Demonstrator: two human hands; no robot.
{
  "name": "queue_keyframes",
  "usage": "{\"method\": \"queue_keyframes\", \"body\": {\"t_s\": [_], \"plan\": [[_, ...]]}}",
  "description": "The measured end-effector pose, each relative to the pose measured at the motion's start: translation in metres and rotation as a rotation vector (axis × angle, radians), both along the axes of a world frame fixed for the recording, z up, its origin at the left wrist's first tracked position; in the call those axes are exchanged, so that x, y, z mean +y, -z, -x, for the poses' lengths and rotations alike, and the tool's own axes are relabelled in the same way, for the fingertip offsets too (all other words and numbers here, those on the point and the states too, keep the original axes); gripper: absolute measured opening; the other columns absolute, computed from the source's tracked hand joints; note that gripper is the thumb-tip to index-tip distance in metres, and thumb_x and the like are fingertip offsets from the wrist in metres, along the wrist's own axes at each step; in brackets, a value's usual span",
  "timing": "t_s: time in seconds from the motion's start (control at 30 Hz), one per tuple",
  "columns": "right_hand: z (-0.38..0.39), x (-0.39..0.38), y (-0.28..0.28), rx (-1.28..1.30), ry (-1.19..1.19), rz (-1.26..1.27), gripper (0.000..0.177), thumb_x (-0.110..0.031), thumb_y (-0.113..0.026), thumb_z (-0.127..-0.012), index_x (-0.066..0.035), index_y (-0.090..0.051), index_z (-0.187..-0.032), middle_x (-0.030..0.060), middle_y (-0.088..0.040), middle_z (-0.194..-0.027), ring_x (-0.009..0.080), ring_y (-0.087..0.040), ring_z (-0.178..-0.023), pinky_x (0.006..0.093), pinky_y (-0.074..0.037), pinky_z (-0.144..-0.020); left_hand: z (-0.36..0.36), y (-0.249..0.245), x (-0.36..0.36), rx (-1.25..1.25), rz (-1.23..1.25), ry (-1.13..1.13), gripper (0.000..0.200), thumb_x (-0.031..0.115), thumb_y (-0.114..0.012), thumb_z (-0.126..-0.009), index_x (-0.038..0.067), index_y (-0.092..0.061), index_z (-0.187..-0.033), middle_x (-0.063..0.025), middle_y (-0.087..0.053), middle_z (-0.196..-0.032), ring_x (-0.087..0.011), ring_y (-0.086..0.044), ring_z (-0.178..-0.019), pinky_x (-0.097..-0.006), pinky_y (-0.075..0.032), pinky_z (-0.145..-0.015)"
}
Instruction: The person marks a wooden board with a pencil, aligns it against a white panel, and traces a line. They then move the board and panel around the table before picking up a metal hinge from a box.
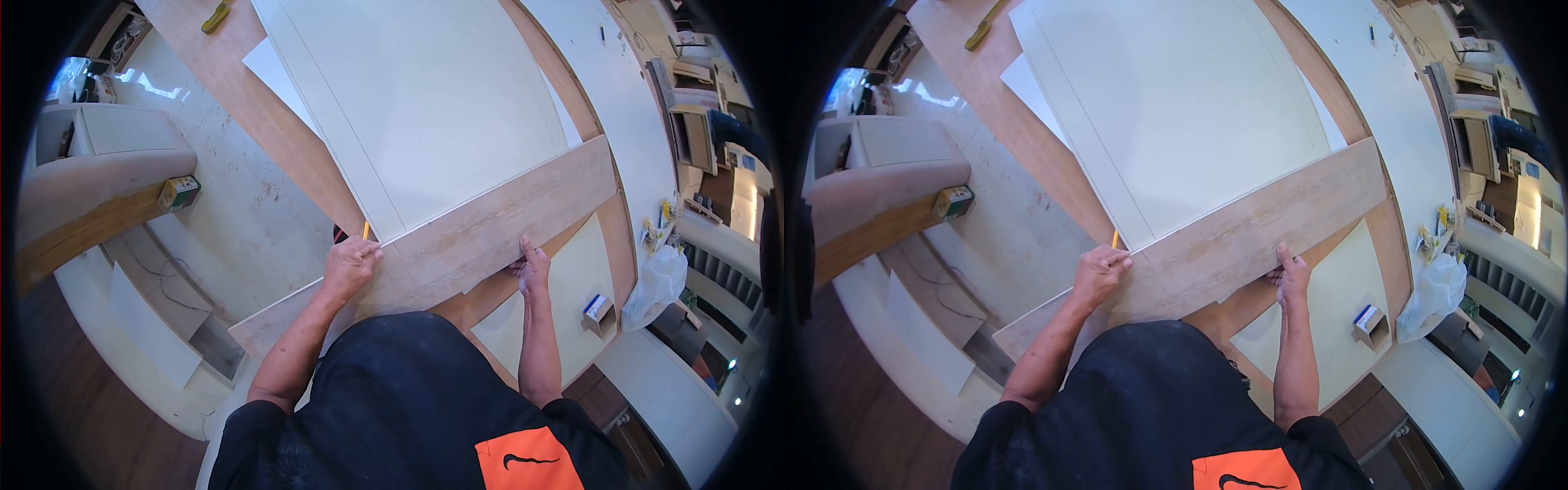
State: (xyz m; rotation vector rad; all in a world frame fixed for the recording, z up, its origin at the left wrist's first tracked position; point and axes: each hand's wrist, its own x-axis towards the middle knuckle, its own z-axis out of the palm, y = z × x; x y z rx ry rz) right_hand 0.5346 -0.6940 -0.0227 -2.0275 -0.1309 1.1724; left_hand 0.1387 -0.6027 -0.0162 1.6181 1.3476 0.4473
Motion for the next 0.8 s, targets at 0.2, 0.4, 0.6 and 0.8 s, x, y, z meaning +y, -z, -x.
{"method": "queue_keyframes", "body": {"t_s": [0.2, 0.4, 0.6, 0.8], "plan": [[0.000, -0.001, 0.000, 0.007, 0.008, -0.008, 0.048, -0.046, -0.080, -0.082, -0.005, -0.058, -0.092, 0.0062, -0.063, -0.071, 0.0148, -0.059, -0.050, 0.0304, -0.053, -0.050, 0.001, 0.002, 0.001, -0.035, 0.025, -0.002, 0.015, 0.014, -0.073, -0.083, 0.005, -0.075, -0.095, -0.0115, -0.072, -0.088, -0.0282, -0.068, -0.084, -0.0368, -0.054, -0.076], [-0.001, -0.001, 0.002, 0.007, 0.017, -0.008, 0.047, -0.046, -0.080, -0.082, -0.006, -0.057, -0.090, 0.0064, -0.063, -0.071, 0.0151, -0.058, -0.050, 0.0302, -0.052, -0.049, 0.022, -0.014, -0.002, 0.327, -0.277, 0.051, 0.024, 0.010, -0.065, -0.087, 0.009, -0.071, -0.110, -0.0121, -0.071, -0.087, -0.0310, -0.068, -0.079, -0.0402, -0.054, -0.069], [-0.003, -0.003, 0.007, 0.000, 0.015, 0.001, 0.045, -0.045, -0.080, -0.083, -0.007, -0.055, -0.088, 0.0057, -0.063, -0.069, 0.0147, -0.058, -0.050, 0.0303, -0.052, -0.049, 0.008, -0.044, 0.012, 0.058, -0.346, 0.061, 0.019, 0.010, -0.061, -0.090, 0.008, -0.069, -0.108, -0.0117, -0.070, -0.085, -0.0325, -0.067, -0.072, -0.0424, -0.054, -0.061], [-0.003, -0.003, 0.004, 0.002, -0.004, -0.019, 0.042, -0.044, -0.077, -0.085, -0.008, -0.056, -0.088, 0.0042, -0.062, -0.067, 0.0136, -0.058, -0.050, 0.0311, -0.054, -0.050, -0.011, -0.034, 0.024, 0.037, -0.291, 0.207, 0.012, 0.013, -0.060, -0.091, 0.006, -0.069, -0.095, -0.0127, -0.069, -0.081, -0.0338, -0.067, -0.069, -0.0426, -0.053, -0.061]]}}
